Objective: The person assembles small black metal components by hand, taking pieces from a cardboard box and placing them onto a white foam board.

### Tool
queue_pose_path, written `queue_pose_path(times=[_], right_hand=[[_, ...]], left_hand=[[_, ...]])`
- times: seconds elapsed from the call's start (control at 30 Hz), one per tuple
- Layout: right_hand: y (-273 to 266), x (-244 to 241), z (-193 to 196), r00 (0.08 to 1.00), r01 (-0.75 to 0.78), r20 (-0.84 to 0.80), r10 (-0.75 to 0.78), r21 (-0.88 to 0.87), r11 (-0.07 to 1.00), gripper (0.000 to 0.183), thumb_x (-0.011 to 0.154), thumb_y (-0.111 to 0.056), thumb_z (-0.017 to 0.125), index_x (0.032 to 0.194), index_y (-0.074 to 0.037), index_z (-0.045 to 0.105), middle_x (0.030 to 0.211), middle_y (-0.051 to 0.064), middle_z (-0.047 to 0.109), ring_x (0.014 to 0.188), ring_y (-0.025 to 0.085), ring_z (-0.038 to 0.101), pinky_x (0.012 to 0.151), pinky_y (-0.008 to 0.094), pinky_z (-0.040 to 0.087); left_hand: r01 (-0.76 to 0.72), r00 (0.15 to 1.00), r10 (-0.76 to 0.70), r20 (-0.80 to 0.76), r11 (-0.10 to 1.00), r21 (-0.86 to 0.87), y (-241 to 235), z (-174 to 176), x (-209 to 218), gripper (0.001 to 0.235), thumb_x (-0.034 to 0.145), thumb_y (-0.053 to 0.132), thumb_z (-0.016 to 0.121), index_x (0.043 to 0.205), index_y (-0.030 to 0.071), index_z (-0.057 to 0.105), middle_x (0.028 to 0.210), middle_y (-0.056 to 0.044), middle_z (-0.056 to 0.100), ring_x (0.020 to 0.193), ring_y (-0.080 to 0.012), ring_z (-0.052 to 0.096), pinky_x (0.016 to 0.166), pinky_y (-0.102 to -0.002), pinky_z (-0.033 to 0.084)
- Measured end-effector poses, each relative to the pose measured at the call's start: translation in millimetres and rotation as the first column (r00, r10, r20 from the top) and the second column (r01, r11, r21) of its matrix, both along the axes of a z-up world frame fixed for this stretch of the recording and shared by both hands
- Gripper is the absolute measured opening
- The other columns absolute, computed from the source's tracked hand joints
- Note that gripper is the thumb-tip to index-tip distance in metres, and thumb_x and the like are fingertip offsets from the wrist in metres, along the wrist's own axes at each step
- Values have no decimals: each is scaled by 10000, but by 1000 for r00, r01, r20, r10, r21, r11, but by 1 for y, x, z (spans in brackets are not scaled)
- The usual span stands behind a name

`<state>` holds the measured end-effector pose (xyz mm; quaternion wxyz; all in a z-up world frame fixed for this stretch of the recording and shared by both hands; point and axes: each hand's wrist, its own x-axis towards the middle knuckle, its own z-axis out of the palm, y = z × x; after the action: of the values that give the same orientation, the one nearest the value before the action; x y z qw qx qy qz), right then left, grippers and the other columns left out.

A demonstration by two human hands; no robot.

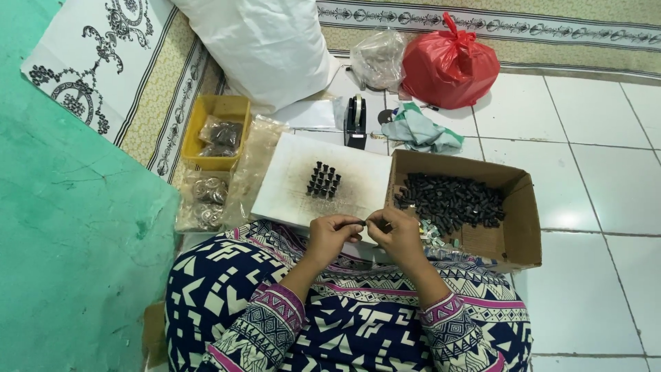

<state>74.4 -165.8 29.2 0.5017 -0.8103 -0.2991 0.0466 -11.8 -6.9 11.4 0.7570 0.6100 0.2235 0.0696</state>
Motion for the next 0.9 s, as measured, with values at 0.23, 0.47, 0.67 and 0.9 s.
queue_pose_path(times=[0.23, 0.47, 0.67, 0.9], right_hand=[[-2, -4, 17, 998, -62, -4, 63, -195, 979, 79, 841, -110, 784, 878, -40, 788, 729, 171, 739, 691, 317, 741, 600, 396, 623], [-8, 0, 7, 951, -48, -309, 26, -64, 997, 136, 854, -72, 769, 970, -8, 802, 767, 205, 762, 732, 270, 721, 674, 377, 615], [-2, 1, -3, 874, 80, -485, -32, 79, 994, 265, 824, -73, 824, 1080, -10, 798, 817, 210, 760, 782, 239, 720, 737, 360, 631], [11, 4, -5, 861, 144, -503, -78, 94, 985, 296, 782, -90, 877, 1057, -9, 806, 781, 185, 768, 756, 208, 717, 750, 343, 613]], left_hand=[[38, 999, -40, 17, 993, 114, -3, -8, -2, 204, 861, -56, 724, 1057, -102, 753, 896, -304, 751, 755, -307, 769, 636, -346, 675], [31, 999, -29, -16, 992, 124, -4, -5, 2, 207, 866, -50, 723, 1067, -85, 758, 936, -307, 750, 768, -311, 766, 662, -341, 670], [-54, 998, 54, -21, 998, -17, -8, 4, 7, 237, 901, -39, 692, 1126, -99, 734, 995, -326, 739, 813, -320, 763, 709, -352, 677], [-46, 996, 40, -85, 997, -66, 3, 12, 12, 285, 935, -29, 657, 1203, -123, 679, 1050, -352, 720, 868, -352, 759, 753, -362, 684]])
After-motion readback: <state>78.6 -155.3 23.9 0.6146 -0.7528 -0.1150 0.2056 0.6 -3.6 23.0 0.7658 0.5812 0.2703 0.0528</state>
